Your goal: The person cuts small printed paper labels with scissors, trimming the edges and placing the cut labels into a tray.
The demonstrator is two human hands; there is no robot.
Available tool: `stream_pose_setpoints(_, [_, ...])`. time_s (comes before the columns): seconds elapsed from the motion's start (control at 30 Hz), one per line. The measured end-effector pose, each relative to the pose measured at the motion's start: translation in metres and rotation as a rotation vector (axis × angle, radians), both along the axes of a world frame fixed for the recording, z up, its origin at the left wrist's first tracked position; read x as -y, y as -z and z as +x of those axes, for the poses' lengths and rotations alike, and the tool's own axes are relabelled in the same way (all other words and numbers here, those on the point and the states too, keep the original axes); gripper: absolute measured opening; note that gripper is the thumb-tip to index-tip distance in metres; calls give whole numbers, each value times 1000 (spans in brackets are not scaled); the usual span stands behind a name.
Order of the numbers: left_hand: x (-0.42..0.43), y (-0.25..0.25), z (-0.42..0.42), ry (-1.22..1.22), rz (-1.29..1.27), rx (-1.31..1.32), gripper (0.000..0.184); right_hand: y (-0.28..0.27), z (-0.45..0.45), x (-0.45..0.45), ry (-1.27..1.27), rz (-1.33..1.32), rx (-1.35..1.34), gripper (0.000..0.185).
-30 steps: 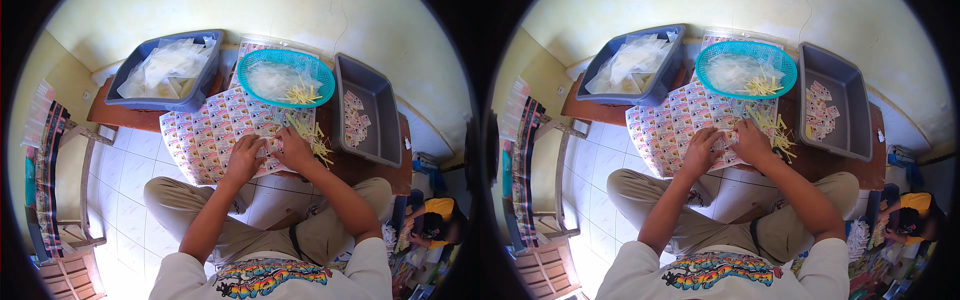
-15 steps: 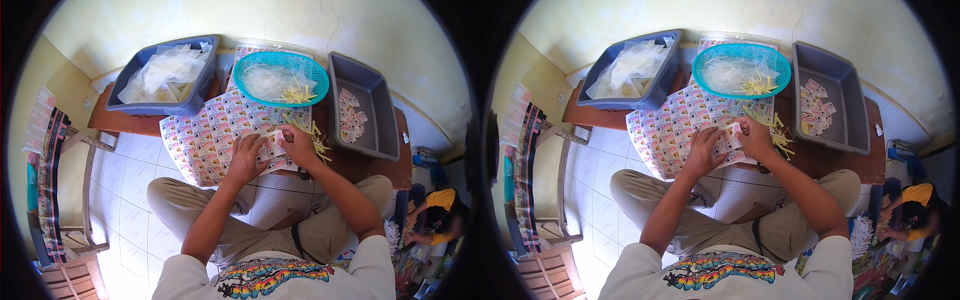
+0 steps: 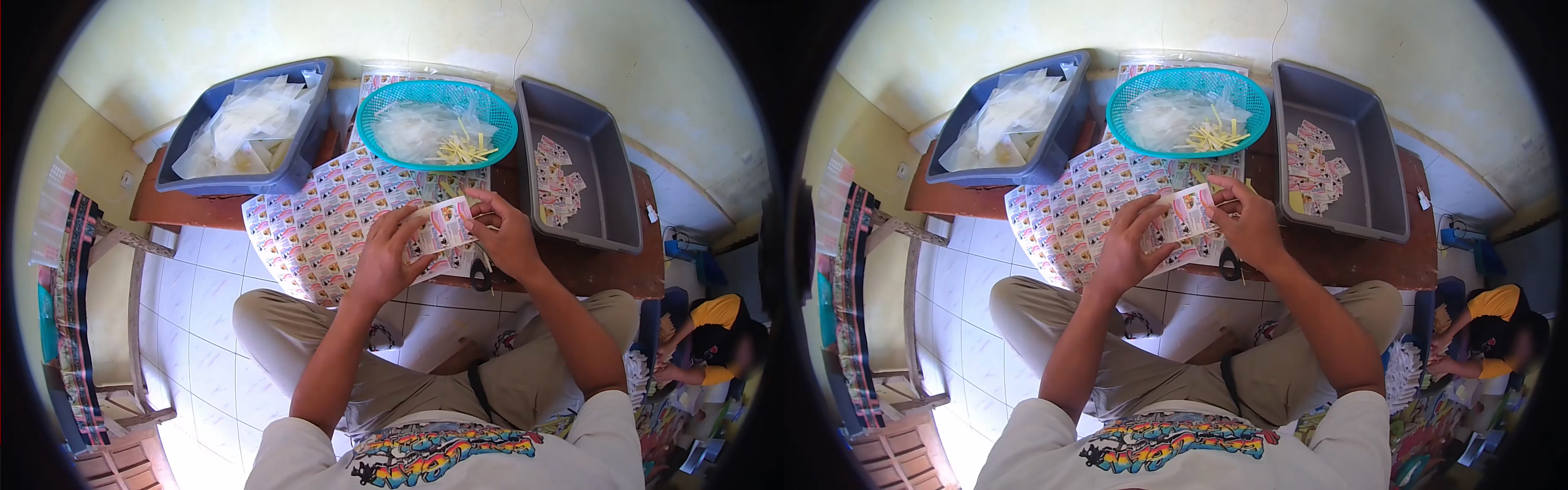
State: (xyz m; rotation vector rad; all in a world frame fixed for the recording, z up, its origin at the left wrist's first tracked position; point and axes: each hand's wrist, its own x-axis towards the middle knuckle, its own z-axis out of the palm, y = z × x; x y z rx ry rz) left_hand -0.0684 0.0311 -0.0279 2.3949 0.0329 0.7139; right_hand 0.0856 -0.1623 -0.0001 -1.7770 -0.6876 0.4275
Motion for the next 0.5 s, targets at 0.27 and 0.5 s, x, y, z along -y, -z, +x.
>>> stream_pose_setpoints(0.27, [6, 10, 7, -26, -18, -26, 65, -7, -12, 27, 7, -132, 82, 52])
stream_pose_setpoints(0.5, [13, 18, 13, -54, 8, -73, 69, -1, -33, 60, -84, -620, 527, 57])
